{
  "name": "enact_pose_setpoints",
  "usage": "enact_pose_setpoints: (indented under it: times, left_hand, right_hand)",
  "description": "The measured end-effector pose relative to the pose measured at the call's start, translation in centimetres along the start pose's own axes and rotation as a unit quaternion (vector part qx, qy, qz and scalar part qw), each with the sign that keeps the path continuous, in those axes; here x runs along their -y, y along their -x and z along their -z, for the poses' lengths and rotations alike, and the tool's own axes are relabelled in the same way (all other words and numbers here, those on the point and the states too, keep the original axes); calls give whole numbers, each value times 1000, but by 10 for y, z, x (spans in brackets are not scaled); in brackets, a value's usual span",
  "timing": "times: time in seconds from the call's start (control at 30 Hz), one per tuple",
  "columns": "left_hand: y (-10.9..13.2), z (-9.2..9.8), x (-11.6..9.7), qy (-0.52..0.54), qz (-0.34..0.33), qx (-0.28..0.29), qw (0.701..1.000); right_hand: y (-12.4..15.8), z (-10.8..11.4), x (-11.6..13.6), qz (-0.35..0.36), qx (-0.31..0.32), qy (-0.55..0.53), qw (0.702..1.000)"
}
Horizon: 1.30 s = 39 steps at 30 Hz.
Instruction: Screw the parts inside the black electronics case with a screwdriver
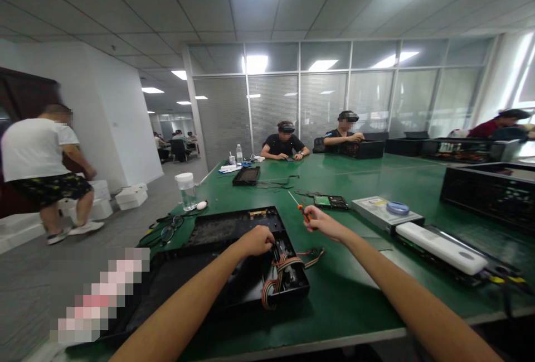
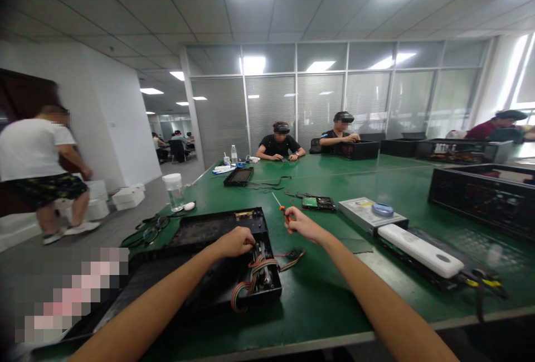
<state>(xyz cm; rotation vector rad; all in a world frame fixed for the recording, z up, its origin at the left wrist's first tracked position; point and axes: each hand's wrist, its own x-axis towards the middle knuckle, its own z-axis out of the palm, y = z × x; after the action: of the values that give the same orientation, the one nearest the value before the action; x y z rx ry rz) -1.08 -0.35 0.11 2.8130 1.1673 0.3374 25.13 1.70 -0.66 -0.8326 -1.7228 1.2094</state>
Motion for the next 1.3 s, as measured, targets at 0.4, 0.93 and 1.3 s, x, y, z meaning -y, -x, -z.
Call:
enact_pose_setpoints:
  times: [0.4, 0.93, 1.3]
  left_hand:
    - [-7, -11, 7, 36, 27, 11, 999]
    - [-6, -10, 1, 64, 58, 14, 996]
    - [-5, -5, 4, 44, 32, -1, 999]
  right_hand:
    - [4, -2, 22, 52, -171, 117, 977]
    - [-1, -18, 3, 39, -114, 138, 983]
    - [-2, -23, -2, 21, -89, 81, 992]
